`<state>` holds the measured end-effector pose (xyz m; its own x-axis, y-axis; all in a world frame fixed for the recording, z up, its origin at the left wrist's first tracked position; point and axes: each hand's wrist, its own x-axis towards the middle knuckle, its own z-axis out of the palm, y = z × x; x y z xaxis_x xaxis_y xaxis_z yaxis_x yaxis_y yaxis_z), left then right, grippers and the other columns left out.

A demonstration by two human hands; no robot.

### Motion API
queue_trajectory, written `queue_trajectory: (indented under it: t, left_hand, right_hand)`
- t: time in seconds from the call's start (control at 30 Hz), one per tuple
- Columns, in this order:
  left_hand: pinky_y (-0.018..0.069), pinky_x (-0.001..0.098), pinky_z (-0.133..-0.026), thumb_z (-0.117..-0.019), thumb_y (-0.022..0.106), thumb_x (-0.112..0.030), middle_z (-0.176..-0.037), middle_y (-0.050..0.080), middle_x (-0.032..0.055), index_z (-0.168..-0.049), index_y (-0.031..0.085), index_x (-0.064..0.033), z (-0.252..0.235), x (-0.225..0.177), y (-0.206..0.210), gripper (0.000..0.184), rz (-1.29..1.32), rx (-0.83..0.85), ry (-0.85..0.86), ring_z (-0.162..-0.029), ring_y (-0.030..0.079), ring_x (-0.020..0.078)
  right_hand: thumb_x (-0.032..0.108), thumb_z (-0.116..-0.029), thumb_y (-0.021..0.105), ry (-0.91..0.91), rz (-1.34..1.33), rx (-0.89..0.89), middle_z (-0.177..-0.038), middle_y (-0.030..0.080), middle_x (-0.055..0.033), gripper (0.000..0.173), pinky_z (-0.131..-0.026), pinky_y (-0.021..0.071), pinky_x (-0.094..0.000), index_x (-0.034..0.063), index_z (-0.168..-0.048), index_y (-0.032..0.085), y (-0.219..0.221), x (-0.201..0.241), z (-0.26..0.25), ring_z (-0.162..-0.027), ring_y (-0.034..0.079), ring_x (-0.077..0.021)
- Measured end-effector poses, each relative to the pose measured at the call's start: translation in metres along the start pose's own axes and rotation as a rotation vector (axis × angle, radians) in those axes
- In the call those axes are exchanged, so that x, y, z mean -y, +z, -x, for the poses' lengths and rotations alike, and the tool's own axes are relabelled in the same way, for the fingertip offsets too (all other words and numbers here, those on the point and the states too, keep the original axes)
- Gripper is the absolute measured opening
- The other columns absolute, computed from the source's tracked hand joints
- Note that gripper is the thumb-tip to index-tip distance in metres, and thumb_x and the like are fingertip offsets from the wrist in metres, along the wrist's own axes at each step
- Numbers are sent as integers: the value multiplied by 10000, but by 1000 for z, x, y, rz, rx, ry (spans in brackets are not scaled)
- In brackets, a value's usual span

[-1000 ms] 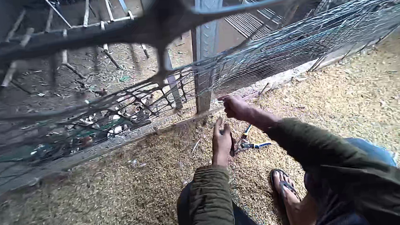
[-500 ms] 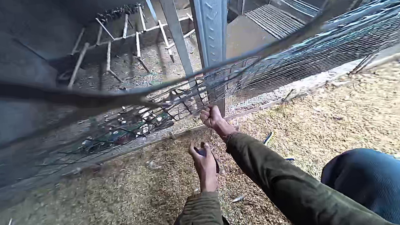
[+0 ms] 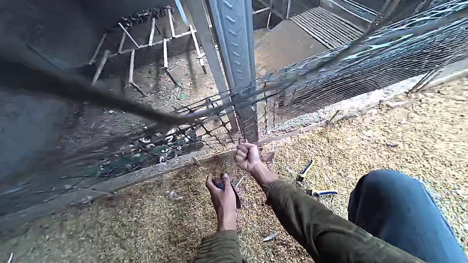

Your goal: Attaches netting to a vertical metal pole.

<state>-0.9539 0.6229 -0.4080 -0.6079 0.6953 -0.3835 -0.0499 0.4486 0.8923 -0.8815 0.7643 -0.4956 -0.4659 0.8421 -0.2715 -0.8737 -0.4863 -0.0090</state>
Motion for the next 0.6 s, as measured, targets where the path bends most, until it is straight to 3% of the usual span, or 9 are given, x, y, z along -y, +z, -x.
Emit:
queue_trajectory:
  t: [0.13,0.3,0.43,0.6]
  left_hand:
    - [558,410,-602,-1074,550,-245,-1081,616,243,-1578,241,-98,-1,3,0,609,-138,87,-91,-639,631,239]
    - [567,411,-615,-1044,604,-235,-1027,633,220,-1587,153,-124,1,9,0,714,-311,184,-136,-629,645,234]
    - [579,463,-685,-1016,641,-222,-1049,646,246,-1557,182,-72,-2,17,1,725,-364,213,-128,-712,678,285]
    - [589,470,-738,-1008,627,-336,-1079,667,213,-1593,163,-91,-12,31,-3,786,-469,284,-148,-781,698,277]
  right_hand:
    - [163,-1042,282,18,-33,13,-437,343,92,399,-324,253,-168,189,-686,462,-12,-13,36,-318,303,-11]
    - [144,-1025,285,34,-41,60,-440,359,94,385,-326,259,-163,192,-703,491,-3,-20,62,-320,307,-3]
    - [159,-1028,292,56,-21,46,-435,361,93,416,-327,266,-170,193,-665,492,-2,-19,77,-321,317,-8]
    - [198,-1045,280,60,112,-35,-441,352,97,450,-340,263,-180,205,-647,491,0,-12,87,-337,311,-10]
